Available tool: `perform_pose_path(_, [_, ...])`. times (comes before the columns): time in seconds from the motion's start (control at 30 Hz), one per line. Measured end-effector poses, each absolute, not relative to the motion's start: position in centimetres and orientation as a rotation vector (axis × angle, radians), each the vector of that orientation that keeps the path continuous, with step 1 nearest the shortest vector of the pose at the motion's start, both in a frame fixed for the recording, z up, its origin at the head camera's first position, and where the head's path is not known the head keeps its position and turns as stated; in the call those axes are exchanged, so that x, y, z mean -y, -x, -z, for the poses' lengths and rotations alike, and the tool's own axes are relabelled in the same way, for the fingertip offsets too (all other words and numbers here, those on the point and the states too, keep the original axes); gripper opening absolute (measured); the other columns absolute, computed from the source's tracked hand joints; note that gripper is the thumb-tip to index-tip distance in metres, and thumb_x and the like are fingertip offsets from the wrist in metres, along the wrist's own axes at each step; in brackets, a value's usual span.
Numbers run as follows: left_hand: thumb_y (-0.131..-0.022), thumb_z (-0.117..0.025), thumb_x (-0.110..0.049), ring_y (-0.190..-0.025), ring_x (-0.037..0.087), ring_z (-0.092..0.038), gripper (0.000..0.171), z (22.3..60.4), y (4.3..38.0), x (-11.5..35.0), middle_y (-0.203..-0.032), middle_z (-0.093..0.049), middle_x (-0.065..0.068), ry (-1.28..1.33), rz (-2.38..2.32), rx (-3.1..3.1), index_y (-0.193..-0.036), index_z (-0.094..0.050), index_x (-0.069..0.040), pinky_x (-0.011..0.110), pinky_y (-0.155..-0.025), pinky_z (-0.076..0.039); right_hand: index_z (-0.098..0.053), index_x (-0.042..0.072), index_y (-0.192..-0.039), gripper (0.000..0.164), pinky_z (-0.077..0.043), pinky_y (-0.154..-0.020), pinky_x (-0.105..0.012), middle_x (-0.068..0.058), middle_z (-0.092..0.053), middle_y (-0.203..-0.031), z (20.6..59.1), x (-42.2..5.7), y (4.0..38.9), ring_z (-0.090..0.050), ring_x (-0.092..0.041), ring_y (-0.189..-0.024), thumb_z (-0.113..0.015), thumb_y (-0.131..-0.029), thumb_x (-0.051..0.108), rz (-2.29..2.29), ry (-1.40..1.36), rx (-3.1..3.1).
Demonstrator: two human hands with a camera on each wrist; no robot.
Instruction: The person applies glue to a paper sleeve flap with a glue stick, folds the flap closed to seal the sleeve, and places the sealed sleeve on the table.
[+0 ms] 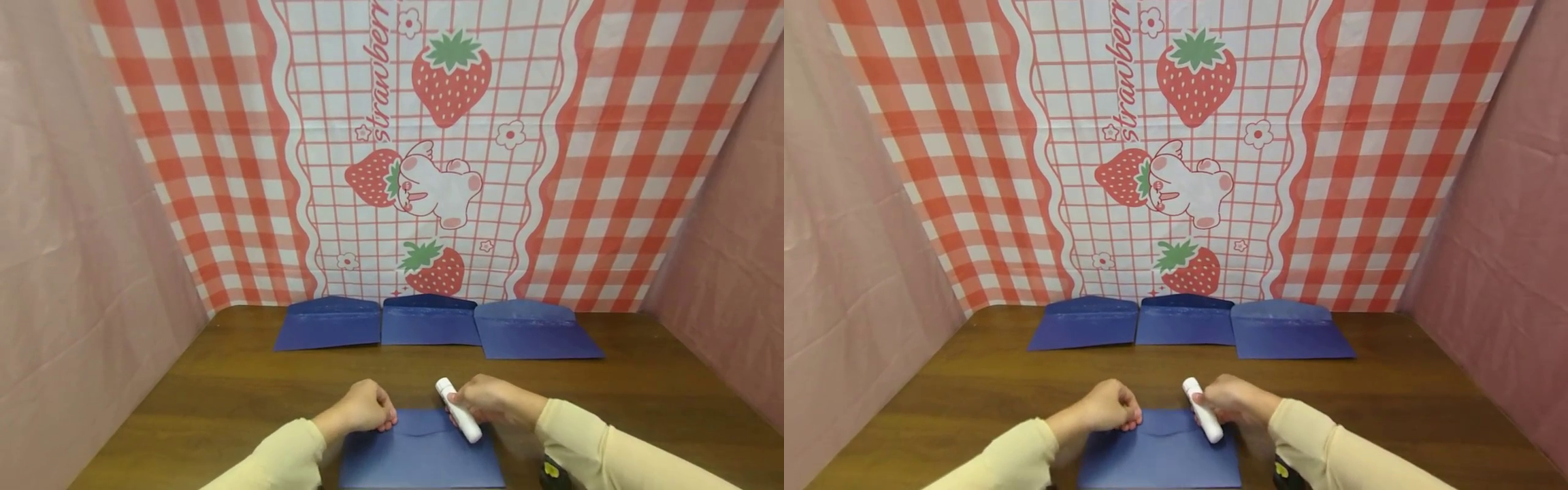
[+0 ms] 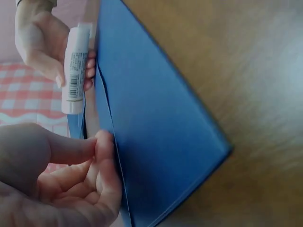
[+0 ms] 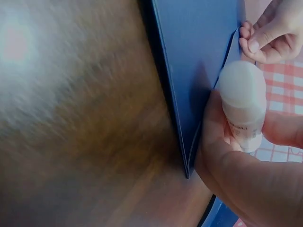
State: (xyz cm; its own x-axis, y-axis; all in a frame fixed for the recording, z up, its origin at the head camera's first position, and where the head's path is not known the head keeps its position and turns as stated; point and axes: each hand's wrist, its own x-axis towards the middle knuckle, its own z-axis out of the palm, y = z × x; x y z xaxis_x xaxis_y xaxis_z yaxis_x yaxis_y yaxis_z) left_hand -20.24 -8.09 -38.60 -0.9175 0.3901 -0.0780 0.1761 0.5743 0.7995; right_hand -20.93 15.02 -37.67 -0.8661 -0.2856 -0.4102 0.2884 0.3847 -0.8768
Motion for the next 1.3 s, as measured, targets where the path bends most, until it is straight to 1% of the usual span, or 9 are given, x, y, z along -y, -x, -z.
perform_pose_path(0.27, [-0.083, -0.053, 0.007, -0.045, 0.003, -0.045, 0.022, 36.6, 22.3, 7.3, -0.05, -0.052, -0.004, -0.373, -1.055, -2.538, -0.066, -0.068, 0.003, 0.013, -0.043, -0.035, -0.064, -0.015, -0.094, 0.021, -0.055, -0.064, -0.026, -0.011, -0.068, -0.075, 35.4, -14.0, 22.3, -0.062, -0.013, -0.065, -0.058, -0.09, 0.005, 1.182, 0.086, -2.431])
perform_pose_path(0.4, [-0.082, -0.051, 0.008, -0.044, 0.003, -0.044, 0.023, 36.1, 22.8, 7.4, -0.049, -0.051, -0.005, -0.36, -1.026, -2.564, -0.067, -0.068, 0.003, 0.013, -0.043, -0.034, -0.061, -0.015, -0.096, 0.022, -0.057, -0.067, -0.028, -0.011, -0.067, -0.077, 35.2, -12.4, 23.2, -0.064, -0.013, -0.068, -0.056, -0.092, 0.005, 1.309, 0.077, -2.292])
perform_pose_path(0.5, [-0.08, -0.051, 0.009, -0.045, 0.004, -0.044, 0.022, 36.4, 22.4, 7.4, -0.05, -0.05, -0.005, -0.369, -1.065, -2.596, -0.066, -0.068, 0.004, 0.013, -0.043, -0.033, -0.06, -0.015, -0.098, 0.022, -0.057, -0.069, -0.028, -0.009, -0.066, -0.078, 35.8, -11.2, 23.4, -0.064, -0.013, -0.069, -0.055, -0.093, 0.006, 1.387, 0.051, -2.221])
perform_pose_path(0.7, [-0.07, -0.055, 0.011, -0.046, 0.004, -0.043, 0.018, 37.4, 20.5, 6.5, -0.049, -0.055, -0.002, -0.524, -1.033, -2.748, -0.06, -0.067, 0.002, 0.014, -0.044, -0.034, -0.064, -0.016, -0.095, 0.021, -0.057, -0.063, -0.028, -0.01, -0.066, -0.072, 37.3, -10.4, 22.3, -0.063, -0.013, -0.063, -0.06, -0.09, 0.004, 1.363, 0.009, -2.307])
perform_pose_path(0.77, [-0.068, -0.057, 0.011, -0.046, 0.005, -0.042, 0.016, 37.5, 20.0, 6.2, -0.05, -0.056, 0.0, -0.556, -1.031, -2.773, -0.059, -0.067, 0.001, 0.015, -0.043, -0.033, -0.062, -0.018, -0.095, 0.021, -0.058, -0.065, -0.03, -0.011, -0.064, -0.072, 37.5, -10.5, 22.0, -0.063, -0.014, -0.064, -0.058, -0.091, 0.002, 1.389, 0.012, -2.283])
perform_pose_path(0.87, [-0.07, -0.059, 0.009, -0.045, 0.005, -0.042, 0.016, 37.4, 19.8, 5.5, -0.049, -0.057, 0.0, -0.55, -1.076, -2.754, -0.059, -0.066, 0.001, 0.015, -0.042, -0.032, -0.061, -0.019, -0.096, 0.022, -0.057, -0.067, -0.03, -0.011, -0.062, -0.075, 37.6, -10.7, 21.8, -0.062, -0.014, -0.066, -0.054, -0.093, 0.001, 1.411, 0.038, -2.254])
perform_pose_path(1.07, [-0.073, -0.059, 0.006, -0.042, 0.002, -0.041, 0.021, 37.8, 20.6, 4.9, -0.046, -0.053, -0.005, -0.588, -1.086, -2.733, -0.055, -0.064, -0.003, 0.014, -0.041, -0.033, -0.059, -0.017, -0.095, 0.02, -0.057, -0.071, -0.029, -0.008, -0.061, -0.078, 37.6, -11.3, 21.7, -0.062, -0.013, -0.07, -0.05, -0.095, 0.001, 1.435, 0.158, -2.224])
perform_pose_path(1.2, [-0.072, -0.057, 0.006, -0.046, 0.002, -0.04, 0.018, 38.2, 21.0, 4.9, -0.049, -0.051, -0.008, -0.656, -1.107, -2.73, -0.057, -0.064, -0.002, 0.014, -0.044, -0.031, -0.057, -0.016, -0.097, 0.02, -0.057, -0.073, -0.029, -0.008, -0.062, -0.08, 37.1, -11.8, 21.5, -0.062, -0.013, -0.072, -0.048, -0.096, 0.001, 1.465, 0.208, -2.17])
perform_pose_path(1.3, [-0.071, -0.056, 0.007, -0.048, 0.004, -0.041, 0.014, 37.9, 21.1, 4.8, -0.053, -0.053, -0.005, -0.663, -1.132, -2.712, -0.062, -0.066, 0.001, 0.014, -0.045, -0.032, -0.056, -0.017, -0.099, 0.019, -0.056, -0.071, -0.028, -0.008, -0.061, -0.079, 36.4, -12.4, 21.5, -0.061, -0.013, -0.072, -0.048, -0.095, 0.001, 1.457, 0.18, -2.16])
